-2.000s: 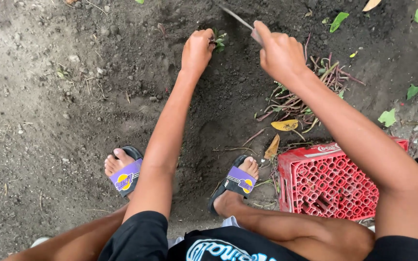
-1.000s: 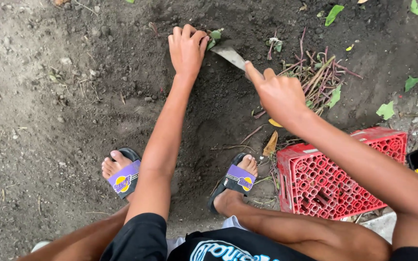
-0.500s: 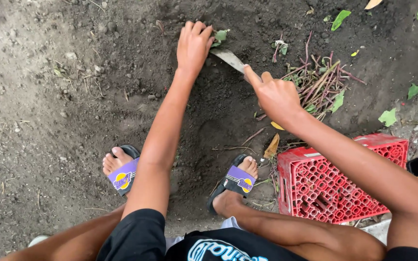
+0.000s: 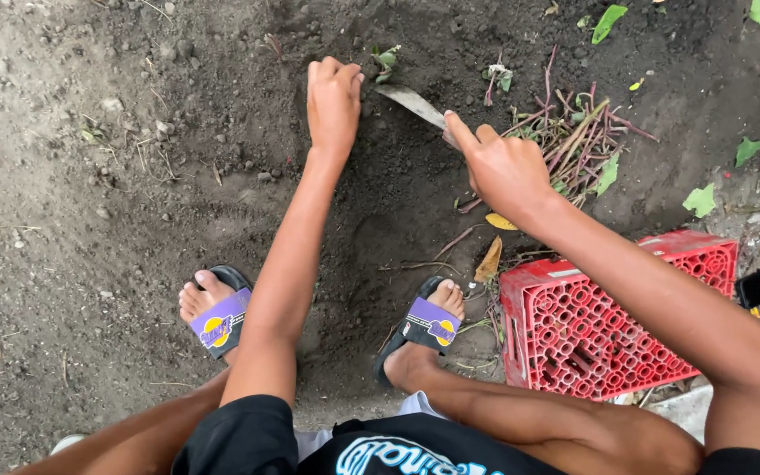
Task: Planting sweet potato vine cuttings into the soil using a small hand tool to dig holes.
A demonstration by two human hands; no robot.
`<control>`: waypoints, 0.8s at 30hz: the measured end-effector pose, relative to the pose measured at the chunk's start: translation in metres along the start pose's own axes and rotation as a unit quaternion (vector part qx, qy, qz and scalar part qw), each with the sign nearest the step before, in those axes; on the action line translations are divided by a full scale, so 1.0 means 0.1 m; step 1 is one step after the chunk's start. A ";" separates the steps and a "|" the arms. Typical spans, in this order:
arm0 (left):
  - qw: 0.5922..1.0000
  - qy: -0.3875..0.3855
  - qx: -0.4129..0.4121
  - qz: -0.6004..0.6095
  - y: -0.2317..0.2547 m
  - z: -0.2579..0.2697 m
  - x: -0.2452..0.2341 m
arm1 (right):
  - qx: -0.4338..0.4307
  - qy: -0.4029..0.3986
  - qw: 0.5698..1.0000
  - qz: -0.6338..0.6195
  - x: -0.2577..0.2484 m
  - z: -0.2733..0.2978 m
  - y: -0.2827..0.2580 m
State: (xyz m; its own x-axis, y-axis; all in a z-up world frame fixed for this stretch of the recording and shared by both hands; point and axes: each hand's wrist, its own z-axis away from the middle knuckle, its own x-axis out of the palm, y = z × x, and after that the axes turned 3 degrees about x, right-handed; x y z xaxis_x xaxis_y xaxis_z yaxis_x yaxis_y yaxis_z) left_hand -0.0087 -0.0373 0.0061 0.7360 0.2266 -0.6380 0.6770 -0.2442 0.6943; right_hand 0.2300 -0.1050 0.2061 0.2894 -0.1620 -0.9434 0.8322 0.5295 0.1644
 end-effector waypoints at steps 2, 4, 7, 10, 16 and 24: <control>0.999 -0.003 0.022 -0.040 -0.09 0.00 0.17 | -0.002 0.012 1.000 0.005 0.03 -0.02 0.00; 1.000 -0.004 0.018 -0.017 -0.09 -0.05 0.13 | 0.000 0.018 1.000 0.000 0.02 -0.03 0.02; 1.000 -0.008 -0.013 0.023 -0.03 -0.07 0.02 | 0.005 0.015 1.000 -0.009 -0.04 -0.01 0.01; 0.999 -0.015 -0.042 0.011 -0.02 -0.09 0.10 | 0.002 0.011 1.000 -0.004 -0.06 0.02 0.02; 0.999 -0.036 -0.030 0.003 -0.03 -0.14 0.05 | -0.017 0.024 0.999 0.043 0.14 -0.10 0.03; 0.996 -0.022 0.090 -0.017 0.16 0.14 -0.17 | -0.022 0.016 0.997 0.069 0.06 -0.07 0.06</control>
State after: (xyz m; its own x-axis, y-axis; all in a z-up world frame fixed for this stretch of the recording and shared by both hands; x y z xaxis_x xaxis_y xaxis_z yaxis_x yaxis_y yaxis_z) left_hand -0.0100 -0.0583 0.0237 0.7088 0.1973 -0.6773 0.6885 -0.4026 0.6032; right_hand 0.2331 -0.0966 0.1993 0.3838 -0.0600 -0.9215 0.7641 0.5810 0.2805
